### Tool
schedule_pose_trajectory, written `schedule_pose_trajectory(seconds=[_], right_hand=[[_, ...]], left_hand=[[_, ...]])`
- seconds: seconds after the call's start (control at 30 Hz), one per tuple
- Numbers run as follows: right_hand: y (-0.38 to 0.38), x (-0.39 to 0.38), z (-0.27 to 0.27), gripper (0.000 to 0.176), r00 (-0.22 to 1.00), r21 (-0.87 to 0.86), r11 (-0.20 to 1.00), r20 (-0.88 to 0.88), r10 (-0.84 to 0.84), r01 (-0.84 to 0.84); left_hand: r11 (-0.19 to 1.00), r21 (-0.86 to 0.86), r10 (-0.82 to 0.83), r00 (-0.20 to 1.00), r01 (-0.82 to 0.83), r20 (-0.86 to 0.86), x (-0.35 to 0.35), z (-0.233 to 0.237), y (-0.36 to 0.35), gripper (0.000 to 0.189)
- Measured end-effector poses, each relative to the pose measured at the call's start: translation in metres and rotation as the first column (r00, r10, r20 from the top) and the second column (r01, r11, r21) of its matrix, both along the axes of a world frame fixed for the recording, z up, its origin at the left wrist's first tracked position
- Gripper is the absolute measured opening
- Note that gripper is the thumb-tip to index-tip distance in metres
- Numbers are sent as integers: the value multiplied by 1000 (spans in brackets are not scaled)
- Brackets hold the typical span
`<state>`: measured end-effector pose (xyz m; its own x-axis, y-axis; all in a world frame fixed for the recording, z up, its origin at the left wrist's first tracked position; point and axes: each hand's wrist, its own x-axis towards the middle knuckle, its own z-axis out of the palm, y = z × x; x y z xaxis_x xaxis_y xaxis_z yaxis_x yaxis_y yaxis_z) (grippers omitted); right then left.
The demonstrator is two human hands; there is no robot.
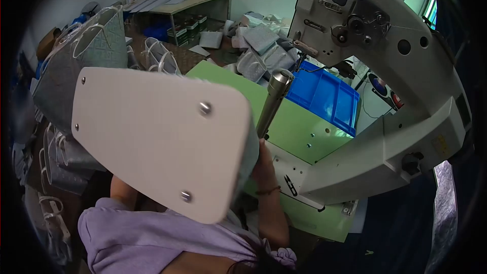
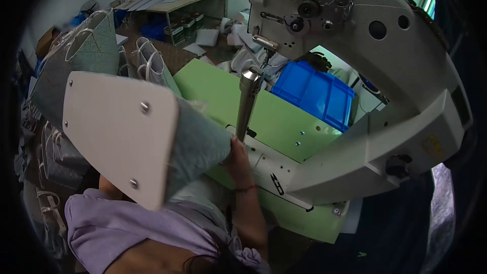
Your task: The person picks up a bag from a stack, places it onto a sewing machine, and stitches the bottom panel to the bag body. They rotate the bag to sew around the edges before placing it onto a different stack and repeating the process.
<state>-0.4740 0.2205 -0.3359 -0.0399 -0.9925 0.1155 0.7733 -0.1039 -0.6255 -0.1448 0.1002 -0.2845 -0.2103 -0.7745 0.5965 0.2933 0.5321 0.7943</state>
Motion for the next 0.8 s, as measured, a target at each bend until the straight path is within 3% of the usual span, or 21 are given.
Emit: schedule_pose_trajectory(seconds=[0.03,0.17,0.2,0.37,0.47,0.57,0.67,0.73,0.77,0.8], right_hand=[[1,2,32,44,993,-46,994,-62,-102,99],[-20,5,105,49,972,-201,960,-91,-218,196],[-22,9,118,43,967,-240,949,-101,-233,203],[-40,-2,134,36,947,-331,921,-170,-273,206],[-48,-14,133,44,923,-338,912,-218,-316,232],[-37,-14,134,45,901,-337,889,-191,-388,311],[-28,-20,135,44,837,-259,855,-212,-505,450],[-24,-37,136,38,865,-189,857,-60,-498,479],[-25,-47,128,38,858,-189,851,-64,-509,490],[-29,-58,112,40,871,-79,870,-29,-491,487]], left_hand=[[1000,18,0,1000,0,-11,0,-7,0,113],[999,26,21,999,-20,-30,5,-12,-2,115],[999,14,29,999,-29,-31,6,-9,-2,116],[989,-124,81,996,-78,20,20,34,-5,119],[951,-304,94,986,-49,136,19,84,-7,121],[863,-503,104,958,47,268,-1,135,-15,122],[700,-679,87,918,220,387,-39,181,-40,124],[591,-734,57,891,333,450,-68,198,-51,125],[543,-745,48,871,388,489,-84,205,-52,126],[505,-744,50,846,437,531,-101,209,-50,126]])
